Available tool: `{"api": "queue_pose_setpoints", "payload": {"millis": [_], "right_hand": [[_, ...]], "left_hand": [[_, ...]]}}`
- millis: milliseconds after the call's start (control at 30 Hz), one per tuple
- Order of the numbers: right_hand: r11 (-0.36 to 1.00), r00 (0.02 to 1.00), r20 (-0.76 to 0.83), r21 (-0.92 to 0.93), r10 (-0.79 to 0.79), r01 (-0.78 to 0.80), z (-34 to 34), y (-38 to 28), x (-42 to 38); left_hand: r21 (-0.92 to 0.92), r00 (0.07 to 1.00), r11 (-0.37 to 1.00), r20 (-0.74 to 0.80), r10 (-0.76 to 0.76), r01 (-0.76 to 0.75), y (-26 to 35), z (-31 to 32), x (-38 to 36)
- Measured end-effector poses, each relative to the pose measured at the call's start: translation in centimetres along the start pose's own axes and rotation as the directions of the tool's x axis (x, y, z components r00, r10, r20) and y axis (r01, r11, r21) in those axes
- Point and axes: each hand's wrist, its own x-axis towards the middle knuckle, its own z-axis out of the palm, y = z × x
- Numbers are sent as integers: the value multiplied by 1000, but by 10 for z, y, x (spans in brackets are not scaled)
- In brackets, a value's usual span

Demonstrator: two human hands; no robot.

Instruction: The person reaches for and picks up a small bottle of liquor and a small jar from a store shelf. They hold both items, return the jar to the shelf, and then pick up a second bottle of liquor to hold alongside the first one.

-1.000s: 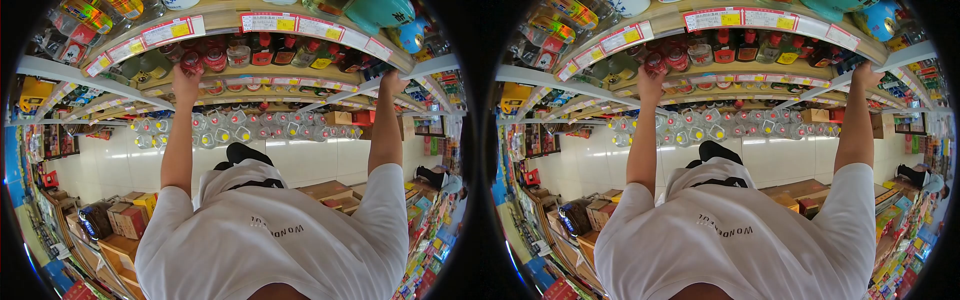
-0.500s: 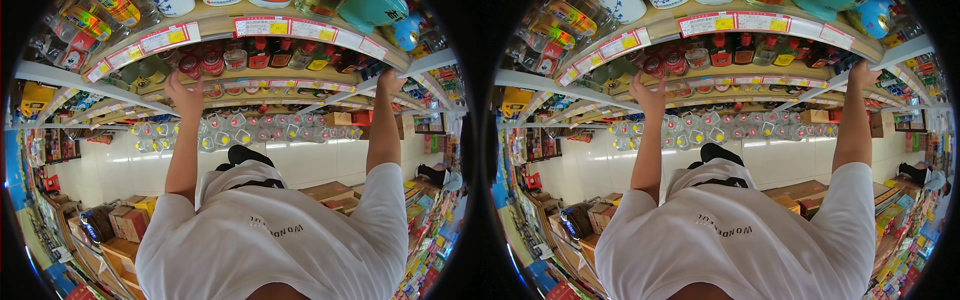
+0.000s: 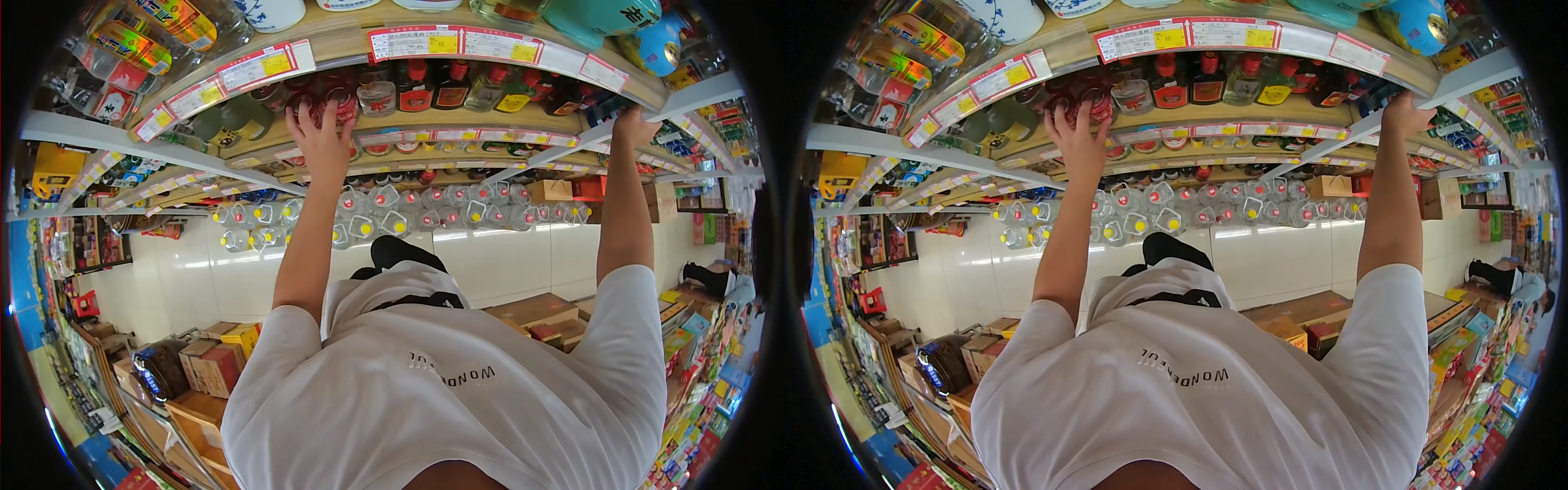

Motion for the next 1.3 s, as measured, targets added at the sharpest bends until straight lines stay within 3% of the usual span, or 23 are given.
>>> {"api": "queue_pose_setpoints", "payload": {"millis": [67, 333, 433, 567, 633, 733, 833, 867, 967, 1300], "right_hand": [[998, 999, -15, -57, -31, 30, 0, 1, 0], [999, 999, 0, 12, 36, -36, 2, 4, 1], [1000, 1000, -15, 21, 14, -14, 0, -4, -2], [992, 1000, -3, -126, -28, 28, -4, -4, -2], [998, 1000, 15, -58, 12, -12, -4, -9, -3], [988, 997, 32, 136, 69, -73, 1, 6, 3], [979, 994, -39, 173, -104, 109, 10, 26, 15], [987, 1000, -9, 160, -19, 20, 7, 28, 14], [996, 1000, -2, 89, 28, -28, -1, 1, 0], [997, 999, 6, 66, 50, -50, -1, 4, 4]], "left_hand": [[9, 1000, 1000, 1, 3, -3, -1, 1, 0], [75, 999, 997, -23, -26, 28, 11, -3, 0], [14, 987, 994, -112, 112, -111, 26, -7, 18], [91, 988, 984, -13, 156, -154, 36, -2, 51], [211, 985, 965, 107, 133, -153, 43, 0, 62], [225, 986, 963, 109, 129, -151, 46, 5, 64], [179, 984, 972, 115, 133, -152, 40, 10, 57], [138, 985, 977, 82, 152, -162, 36, 13, 52], [106, 984, 979, 40, 171, -174, 35, 17, 44], [135, 977, 975, 147, 157, -177, 39, 8, 43]]}}
